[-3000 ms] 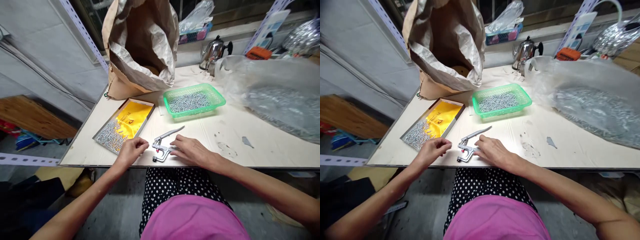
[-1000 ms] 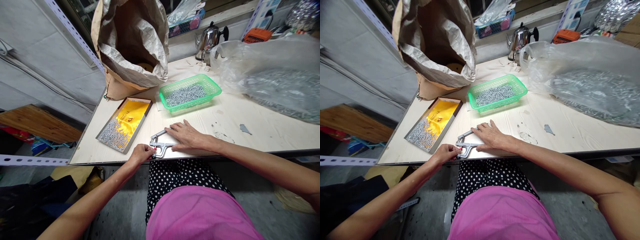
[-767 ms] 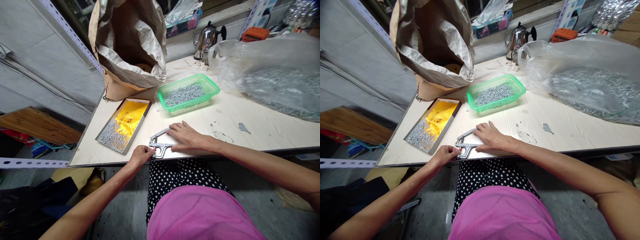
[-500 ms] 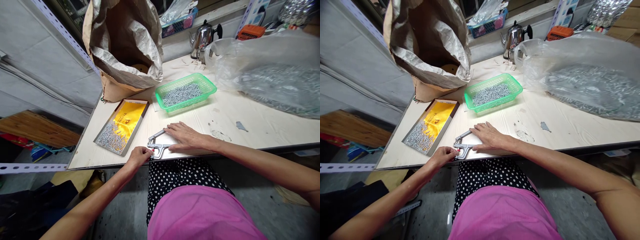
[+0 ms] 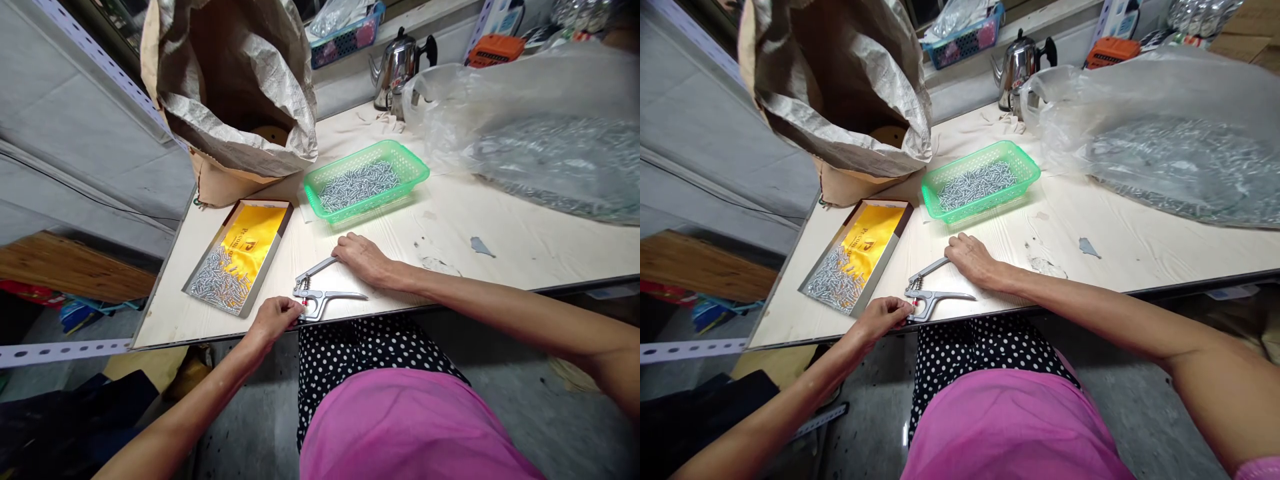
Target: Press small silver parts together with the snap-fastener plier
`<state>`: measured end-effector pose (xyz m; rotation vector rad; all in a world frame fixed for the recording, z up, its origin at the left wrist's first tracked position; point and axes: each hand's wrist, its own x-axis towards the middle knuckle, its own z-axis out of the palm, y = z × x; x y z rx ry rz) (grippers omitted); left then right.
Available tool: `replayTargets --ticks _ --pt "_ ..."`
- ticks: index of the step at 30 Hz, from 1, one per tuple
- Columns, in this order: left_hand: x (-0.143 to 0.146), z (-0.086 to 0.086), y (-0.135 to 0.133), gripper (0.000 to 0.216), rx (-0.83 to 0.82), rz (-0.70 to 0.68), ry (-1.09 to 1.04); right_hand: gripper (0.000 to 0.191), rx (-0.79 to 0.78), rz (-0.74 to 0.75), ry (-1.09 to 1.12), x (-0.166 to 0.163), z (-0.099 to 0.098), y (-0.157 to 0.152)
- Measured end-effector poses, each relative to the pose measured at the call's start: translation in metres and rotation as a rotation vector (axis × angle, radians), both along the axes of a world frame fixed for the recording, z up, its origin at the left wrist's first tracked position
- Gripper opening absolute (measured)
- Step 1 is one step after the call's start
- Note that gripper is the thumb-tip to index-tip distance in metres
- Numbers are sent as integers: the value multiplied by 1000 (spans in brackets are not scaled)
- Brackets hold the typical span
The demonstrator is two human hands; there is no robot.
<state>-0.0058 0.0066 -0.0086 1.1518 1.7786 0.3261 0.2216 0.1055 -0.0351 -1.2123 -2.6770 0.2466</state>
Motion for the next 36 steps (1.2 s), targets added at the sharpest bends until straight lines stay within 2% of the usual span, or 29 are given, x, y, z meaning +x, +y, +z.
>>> replayTargets --ticks 5,12,18,19,22,24,29,31,33,36 --pt "1 1 2 42 5 -50 24 28 23 -5 55 0 -3 -1" --pt "3 3 2 40 -5 -45 28 27 22 25 73 -3 -8 5" --pt "1 -1 3 39 -14 -35 51 22 -11 65 24 3 1 -3" --pt "1 -1 3 39 -15 -35 54 27 -13 81 14 4 3 -6" --pt "3 2 3 37 -21 -28 53 61 -28 128 -25 9 10 -16" --pt "5 4 4 35 -26 -23 52 71 -41 135 -59 10 12 -21" --pt "7 6 4 33 -20 -34 84 58 -59 92 -68 7 16 -30" --pt "6 6 2 31 -12 -83 164 52 -64 82 -56 6 17 -34" --pt "3 8 -4 31 104 -166 322 48 -72 68 -51 5 18 -37" --pt "4 12 -16 31 428 -282 520 46 -84 53 -45 4 18 -40"
